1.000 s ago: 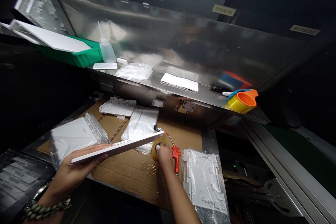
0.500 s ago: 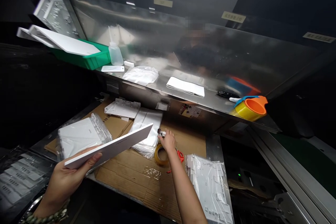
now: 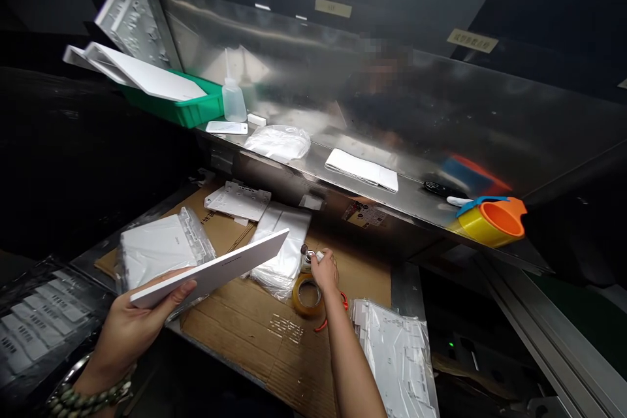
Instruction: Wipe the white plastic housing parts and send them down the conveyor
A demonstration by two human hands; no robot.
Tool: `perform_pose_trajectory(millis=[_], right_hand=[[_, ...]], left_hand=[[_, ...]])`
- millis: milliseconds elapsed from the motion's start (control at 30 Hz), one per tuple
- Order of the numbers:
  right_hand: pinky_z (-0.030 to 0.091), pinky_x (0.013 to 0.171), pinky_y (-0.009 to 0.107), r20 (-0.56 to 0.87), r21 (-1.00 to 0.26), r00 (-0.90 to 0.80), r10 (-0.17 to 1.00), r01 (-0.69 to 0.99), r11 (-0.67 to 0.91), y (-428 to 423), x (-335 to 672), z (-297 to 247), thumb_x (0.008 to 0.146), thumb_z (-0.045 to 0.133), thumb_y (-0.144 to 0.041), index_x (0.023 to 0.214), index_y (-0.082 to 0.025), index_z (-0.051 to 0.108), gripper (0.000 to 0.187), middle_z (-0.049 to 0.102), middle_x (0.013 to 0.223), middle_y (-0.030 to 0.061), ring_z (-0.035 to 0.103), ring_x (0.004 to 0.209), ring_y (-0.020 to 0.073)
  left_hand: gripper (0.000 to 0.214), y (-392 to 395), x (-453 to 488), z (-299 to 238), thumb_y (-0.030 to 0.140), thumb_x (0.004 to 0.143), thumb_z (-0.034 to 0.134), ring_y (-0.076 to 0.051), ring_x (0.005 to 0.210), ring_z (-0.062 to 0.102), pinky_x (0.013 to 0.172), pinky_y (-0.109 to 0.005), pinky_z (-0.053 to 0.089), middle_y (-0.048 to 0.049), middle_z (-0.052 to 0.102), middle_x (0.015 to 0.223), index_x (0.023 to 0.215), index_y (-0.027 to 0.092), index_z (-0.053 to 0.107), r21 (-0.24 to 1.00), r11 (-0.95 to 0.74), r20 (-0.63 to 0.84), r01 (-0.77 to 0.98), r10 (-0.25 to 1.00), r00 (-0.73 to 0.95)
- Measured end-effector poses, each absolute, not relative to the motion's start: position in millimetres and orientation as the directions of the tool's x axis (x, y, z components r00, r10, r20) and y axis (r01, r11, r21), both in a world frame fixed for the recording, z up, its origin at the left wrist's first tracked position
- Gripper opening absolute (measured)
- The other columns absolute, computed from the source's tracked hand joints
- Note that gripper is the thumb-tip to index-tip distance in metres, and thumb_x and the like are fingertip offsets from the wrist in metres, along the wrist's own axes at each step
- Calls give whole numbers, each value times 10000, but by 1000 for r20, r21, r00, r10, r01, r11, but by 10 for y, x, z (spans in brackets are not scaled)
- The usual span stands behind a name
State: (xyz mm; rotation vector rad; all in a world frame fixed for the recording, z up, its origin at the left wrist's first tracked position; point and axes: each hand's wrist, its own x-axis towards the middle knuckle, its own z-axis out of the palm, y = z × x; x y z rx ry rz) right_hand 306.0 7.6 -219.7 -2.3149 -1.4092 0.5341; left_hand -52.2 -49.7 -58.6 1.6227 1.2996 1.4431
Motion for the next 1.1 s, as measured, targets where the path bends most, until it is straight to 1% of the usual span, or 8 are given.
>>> perform_pose_trajectory(millis=[100,233,433,567,700,933,1000,1100], right_hand=[[496,1040,509,-102,-517,340,935,785,-342,55,3070,-2210,980,624,-433,1347,-197,573,439,611,1344,104,595,1229,273],[479,1048,501,-108,-524,291,951,796,-303,36,3056,-2265,964,648,-403,1342,-212,596,427,631,1299,97,578,1243,278],[499,1029,476,-109,-540,334,936,771,-337,20,3113,-2260,951,660,-447,1375,-197,555,504,624,1329,109,599,1226,273],[554,950,466,-111,-528,400,910,752,-394,40,3153,-2183,1002,594,-428,1309,-174,584,399,654,1246,96,662,1089,238],[544,989,482,-86,-517,382,920,773,-369,58,3098,-2110,993,623,-384,1254,-176,623,334,648,1274,93,645,1140,243],[526,1000,473,-49,-585,379,924,739,-334,16,2959,-1969,978,643,-384,1166,-180,657,278,657,1243,80,637,1129,232],[526,977,463,-19,-637,426,904,692,-340,-4,2937,-1842,998,596,-390,1161,-168,643,280,671,1190,92,648,1086,233],[524,908,430,51,-738,492,869,605,-299,-119,2846,-1498,1047,413,-415,1201,-145,582,354,690,1116,140,666,1020,260]], left_hand=[[143,-482,-486,-596,359,833,796,-284,909,789,861,-374,664,-32,818,993,961,301,817,896,-334,368,293,928,-66],[145,-479,-429,-582,390,809,806,-294,895,789,871,-438,667,-23,819,959,931,312,817,905,-306,341,295,937,-75],[176,-500,-416,-574,408,805,809,-282,945,780,911,-432,654,-22,817,1001,953,313,816,934,-232,267,272,958,-101],[223,-506,-439,-610,419,791,827,-279,957,775,934,-421,643,-41,816,1015,959,272,815,938,-220,255,267,961,-108],[219,-510,-437,-637,387,795,833,-244,953,774,917,-331,639,-25,817,1016,978,269,810,926,-264,296,268,952,-84],[243,-529,-413,-657,231,860,785,-211,999,757,935,-308,624,9,797,1098,1091,304,778,857,-435,444,278,896,33],[293,-540,-409,-662,190,867,774,-209,1034,747,967,-316,611,13,786,1144,1132,316,763,835,-472,477,283,877,56],[352,-558,-397,-661,142,862,771,-211,1046,741,974,-334,610,19,777,1171,1162,323,749,810,-515,522,281,851,57]])
